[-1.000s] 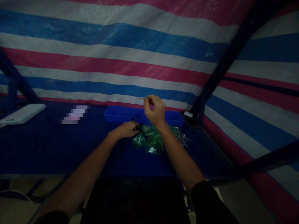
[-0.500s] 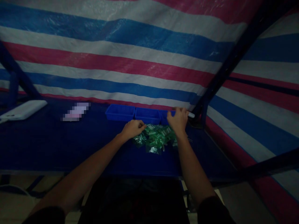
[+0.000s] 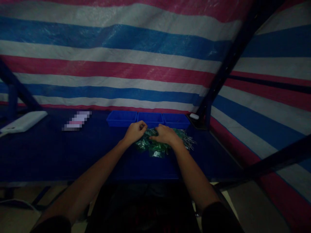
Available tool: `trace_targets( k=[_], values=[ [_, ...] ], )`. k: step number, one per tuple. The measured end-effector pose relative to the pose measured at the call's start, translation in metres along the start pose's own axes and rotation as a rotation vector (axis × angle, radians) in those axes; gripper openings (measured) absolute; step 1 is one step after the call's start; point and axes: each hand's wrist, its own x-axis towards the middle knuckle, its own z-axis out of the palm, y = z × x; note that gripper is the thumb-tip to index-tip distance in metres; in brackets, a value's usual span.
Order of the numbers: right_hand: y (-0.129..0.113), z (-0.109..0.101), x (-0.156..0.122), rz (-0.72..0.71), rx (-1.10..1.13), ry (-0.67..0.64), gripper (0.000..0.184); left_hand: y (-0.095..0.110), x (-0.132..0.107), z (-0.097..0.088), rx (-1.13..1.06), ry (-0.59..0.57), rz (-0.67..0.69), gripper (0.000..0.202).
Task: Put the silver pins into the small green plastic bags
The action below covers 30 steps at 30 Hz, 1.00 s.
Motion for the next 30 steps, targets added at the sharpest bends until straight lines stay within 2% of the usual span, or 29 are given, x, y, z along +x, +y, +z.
trace_targets(
  k=[2,4,7,9,12,13,15,18,20,22,24,27,30],
  values=[
    [-0.003,0.001,-0.002,-0.026,-0.043,0.020,0.036,-0.002,0.001,-0.002,-0.005,0.000,0.008,0.023],
    [-0.005,0.003,-0.002,-0.040,-0.050,0.098,0.024,-0.003,0.001,-0.004,-0.011,-0.007,0.031,0.023],
    [-0.004,0.003,0.002,-0.040,0.033,0.263,0.021,0.000,0.001,-0.007,-0.046,0.000,0.029,0.030],
    [-0.002,0.004,0.005,-0.047,0.139,0.412,0.021,0.003,0.002,-0.008,-0.149,-0.023,-0.074,0.045],
    [0.000,0.007,0.008,-0.163,0.303,0.606,0.022,0.006,0.003,-0.010,-0.462,-0.145,-0.332,0.064],
    [0.000,0.009,0.009,-0.221,0.347,0.644,0.022,0.006,0.004,-0.011,-0.575,-0.170,-0.393,0.064],
    [-0.003,0.013,0.011,-0.316,0.406,0.684,0.022,0.005,0.006,-0.012,-0.741,-0.159,-0.430,0.054],
    [-0.011,0.019,0.013,-0.343,0.445,0.695,0.023,0.002,0.007,-0.014,-0.810,-0.087,-0.376,0.037],
    [-0.016,0.021,0.013,-0.281,0.462,0.694,0.024,0.002,0.007,-0.017,-0.759,-0.004,-0.309,0.032],
    [-0.019,0.021,0.013,-0.175,0.482,0.678,0.027,0.004,0.006,-0.019,-0.612,0.112,-0.190,0.027],
    [-0.018,0.021,0.014,-0.087,0.528,0.614,0.036,0.007,0.004,-0.020,-0.394,0.191,-0.015,0.022],
    [-0.016,0.022,0.017,-0.015,0.686,0.472,0.055,0.012,-0.001,-0.017,-0.143,0.179,0.237,0.015],
    [-0.014,0.023,0.020,0.057,0.800,0.456,0.055,0.014,-0.003,-0.014,-0.052,0.129,0.338,0.014]
  ],
)
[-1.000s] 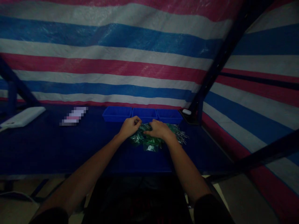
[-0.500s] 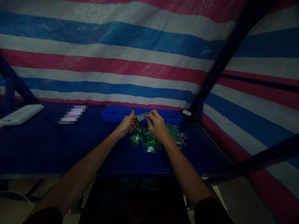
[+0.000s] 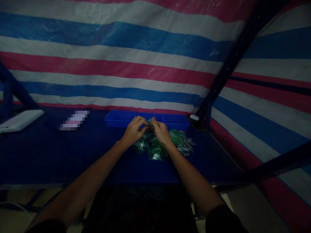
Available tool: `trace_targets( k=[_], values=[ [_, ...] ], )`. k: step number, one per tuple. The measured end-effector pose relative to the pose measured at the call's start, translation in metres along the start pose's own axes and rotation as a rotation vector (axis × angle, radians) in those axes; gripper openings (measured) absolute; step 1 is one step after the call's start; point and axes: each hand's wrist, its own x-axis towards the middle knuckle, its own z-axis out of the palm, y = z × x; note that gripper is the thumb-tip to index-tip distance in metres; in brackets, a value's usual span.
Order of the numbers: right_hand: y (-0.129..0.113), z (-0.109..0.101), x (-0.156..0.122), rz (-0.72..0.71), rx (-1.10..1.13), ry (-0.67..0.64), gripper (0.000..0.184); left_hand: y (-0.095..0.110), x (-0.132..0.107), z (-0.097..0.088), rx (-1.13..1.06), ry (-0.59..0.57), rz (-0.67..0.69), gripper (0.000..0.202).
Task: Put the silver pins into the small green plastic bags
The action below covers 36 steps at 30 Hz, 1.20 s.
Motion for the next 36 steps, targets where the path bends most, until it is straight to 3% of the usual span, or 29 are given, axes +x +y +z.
trace_targets(
  k=[3,6,8,11,14,18,20,23,25,28,33,36],
  values=[
    [0.000,-0.001,0.000,-0.053,-0.014,0.073,0.040,-0.002,0.001,0.000,-0.049,-0.081,-0.058,0.023],
    [-0.002,-0.005,-0.002,-0.181,-0.084,0.045,0.032,-0.006,0.002,-0.001,-0.316,-0.143,-0.304,0.041],
    [-0.003,-0.006,-0.004,-0.248,-0.176,-0.007,0.036,-0.009,0.003,-0.002,-0.491,-0.120,-0.501,0.049],
    [-0.003,-0.005,-0.005,-0.330,-0.257,-0.038,0.043,-0.013,0.004,-0.001,-0.598,-0.060,-0.674,0.037],
    [-0.003,-0.003,-0.005,-0.372,-0.229,0.010,0.043,-0.017,0.008,-0.004,-0.670,0.011,-0.734,0.029],
    [-0.005,-0.007,-0.004,-0.298,-0.214,0.127,0.032,-0.023,0.012,-0.013,-0.782,0.275,-0.750,0.038],
    [-0.004,-0.012,-0.002,-0.244,-0.223,0.167,0.029,-0.024,0.009,-0.014,-0.785,0.176,-0.733,0.050],
    [-0.001,-0.020,0.002,-0.187,-0.269,0.195,0.026,-0.020,0.001,-0.005,-0.549,-0.204,-0.596,0.052],
    [0.002,-0.023,0.005,-0.162,-0.306,0.195,0.025,-0.016,-0.003,0.003,-0.253,-0.344,-0.400,0.040],
    [0.005,-0.024,0.006,-0.142,-0.327,0.157,0.025,-0.013,-0.004,0.004,0.103,-0.359,-0.238,0.026],
    [0.002,-0.017,0.002,-0.131,-0.291,0.021,0.027,-0.030,-0.008,-0.022,0.423,-0.401,-0.450,0.032],
    [-0.003,-0.012,-0.002,-0.136,-0.290,-0.056,0.028,-0.045,-0.013,-0.029,0.460,-0.433,-0.509,0.045]
  ],
)
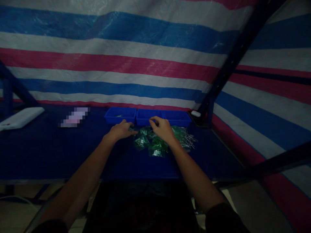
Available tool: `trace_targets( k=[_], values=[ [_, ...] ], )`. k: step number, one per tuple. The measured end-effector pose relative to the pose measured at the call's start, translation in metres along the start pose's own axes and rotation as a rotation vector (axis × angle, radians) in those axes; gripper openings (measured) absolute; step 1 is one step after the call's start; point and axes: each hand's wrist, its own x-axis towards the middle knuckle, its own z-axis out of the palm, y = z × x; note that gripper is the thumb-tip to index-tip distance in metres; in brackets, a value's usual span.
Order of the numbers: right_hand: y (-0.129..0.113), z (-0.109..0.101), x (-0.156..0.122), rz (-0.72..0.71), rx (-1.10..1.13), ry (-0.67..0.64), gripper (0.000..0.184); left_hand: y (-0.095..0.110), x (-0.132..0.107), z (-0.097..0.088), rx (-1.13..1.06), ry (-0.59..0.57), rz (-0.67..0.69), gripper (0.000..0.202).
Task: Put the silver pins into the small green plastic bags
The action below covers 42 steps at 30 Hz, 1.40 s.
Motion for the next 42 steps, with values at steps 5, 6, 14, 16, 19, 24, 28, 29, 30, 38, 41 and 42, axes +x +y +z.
trace_targets(
  k=[5,6,14,16,19,24,28,29,30,38,41,42],
  values=[
    [-0.010,0.005,-0.005,-0.089,0.016,-0.074,0.026,0.005,0.004,0.001,-0.081,-0.005,0.144,0.025],
    [-0.012,0.006,-0.006,-0.094,0.022,-0.080,0.027,0.010,0.004,-0.001,-0.125,0.001,0.198,0.020],
    [-0.017,0.010,-0.006,0.002,0.311,-0.002,0.041,0.048,-0.012,-0.005,-0.577,0.443,0.386,0.016],
    [-0.015,0.010,-0.005,-0.024,0.327,0.053,0.037,0.053,-0.016,-0.002,-0.611,0.420,0.441,0.015],
    [-0.014,0.010,-0.005,-0.040,0.299,0.173,0.045,0.057,-0.017,0.003,-0.695,0.329,0.489,0.022],
    [-0.013,0.008,-0.004,-0.012,0.283,0.265,0.055,0.055,-0.010,0.007,-0.913,0.187,0.376,0.033],
    [-0.008,0.008,-0.002,-0.059,0.242,0.301,0.027,0.051,-0.004,0.005,-1.125,0.067,0.160,0.040],
    [-0.007,0.008,-0.002,-0.090,0.226,0.295,0.021,0.050,-0.003,0.005,-1.182,0.024,0.115,0.047],
    [-0.007,0.008,-0.002,-0.121,0.211,0.290,0.019,0.049,-0.003,0.005,-1.230,-0.012,0.075,0.052],
    [-0.007,0.013,-0.004,-0.160,0.122,0.267,0.029,0.046,-0.001,0.003,-0.961,0.419,0.129,0.029],
    [-0.007,0.012,-0.003,-0.109,0.102,0.261,0.025,0.038,-0.001,-0.005,-0.749,0.727,0.138,0.023],
    [-0.007,0.011,-0.003,-0.098,0.101,0.259,0.023,0.035,0.000,-0.008,-0.706,0.804,0.125,0.022]
  ],
)
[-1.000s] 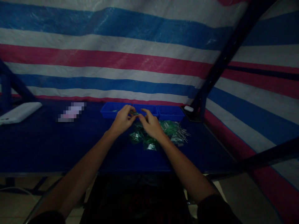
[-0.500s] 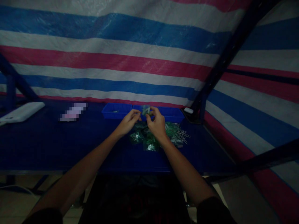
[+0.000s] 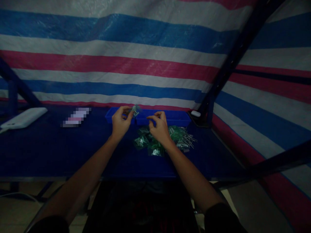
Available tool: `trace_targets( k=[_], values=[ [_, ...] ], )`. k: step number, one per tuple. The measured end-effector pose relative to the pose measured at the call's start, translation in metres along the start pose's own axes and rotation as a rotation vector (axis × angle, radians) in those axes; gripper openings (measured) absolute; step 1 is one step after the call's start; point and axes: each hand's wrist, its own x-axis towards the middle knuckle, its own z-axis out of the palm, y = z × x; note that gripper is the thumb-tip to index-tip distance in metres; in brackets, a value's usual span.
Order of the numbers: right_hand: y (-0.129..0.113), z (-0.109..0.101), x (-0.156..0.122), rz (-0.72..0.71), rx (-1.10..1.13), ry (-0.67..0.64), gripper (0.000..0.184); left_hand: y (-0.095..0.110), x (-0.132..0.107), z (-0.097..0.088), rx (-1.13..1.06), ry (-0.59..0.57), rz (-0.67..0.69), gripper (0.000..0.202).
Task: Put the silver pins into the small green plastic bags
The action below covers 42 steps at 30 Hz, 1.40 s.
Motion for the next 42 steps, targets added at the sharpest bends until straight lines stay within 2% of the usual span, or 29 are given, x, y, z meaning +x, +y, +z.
trace_targets(
  k=[3,5,8,11,14,16,19,21,24,26,29,33,35,39,42],
  values=[
    [0.000,-0.003,0.002,0.032,-0.003,-0.003,0.020,-0.009,0.008,-0.010,0.118,0.144,0.064,0.017],
    [0.000,-0.005,0.003,0.050,-0.013,0.006,0.019,-0.016,0.011,-0.017,0.249,0.180,0.112,0.015],
    [0.001,-0.007,0.004,0.049,-0.039,-0.025,0.020,-0.022,0.013,-0.024,0.506,0.110,0.129,0.018],
    [0.001,-0.005,0.003,0.011,-0.072,-0.173,0.020,-0.023,0.013,-0.026,0.652,0.022,0.105,0.025],
    [0.002,-0.008,0.006,0.017,-0.177,-0.280,0.021,-0.019,0.011,-0.021,0.585,-0.113,0.142,0.021],
    [0.008,-0.018,0.010,0.086,-0.260,-0.325,0.024,-0.016,0.006,-0.014,0.471,-0.283,0.146,0.021],
    [0.029,-0.048,0.017,0.246,-0.292,-0.373,0.030,-0.010,-0.006,0.000,0.314,-0.566,0.122,0.022],
    [0.049,-0.073,0.018,0.365,-0.339,-0.268,0.032,-0.006,-0.016,0.008,0.264,-0.698,0.156,0.022],
    [0.077,-0.101,0.013,0.558,-0.488,-0.040,0.035,-0.001,-0.025,0.017,0.241,-0.790,0.247,0.021],
    [0.089,-0.108,0.007,0.614,-0.506,-0.109,0.036,0.001,-0.027,0.019,0.246,-0.818,0.279,0.020],
    [0.092,-0.105,0.002,0.578,-0.445,-0.290,0.034,-0.001,-0.025,0.015,0.332,-0.833,0.261,0.022],
    [0.077,-0.090,0.001,0.494,-0.370,-0.275,0.034,-0.014,-0.019,0.004,0.555,-0.764,0.141,0.037],
    [0.069,-0.083,0.000,0.452,-0.343,-0.276,0.032,-0.022,-0.017,-0.001,0.602,-0.770,0.072,0.043],
    [0.058,-0.069,-0.001,0.329,-0.299,-0.286,0.029,-0.030,-0.017,0.002,0.535,-0.859,0.046,0.028],
    [0.050,-0.059,0.008,0.245,-0.265,-0.313,0.027,-0.025,-0.019,0.007,0.480,-0.889,-0.043,0.015]
  ],
)
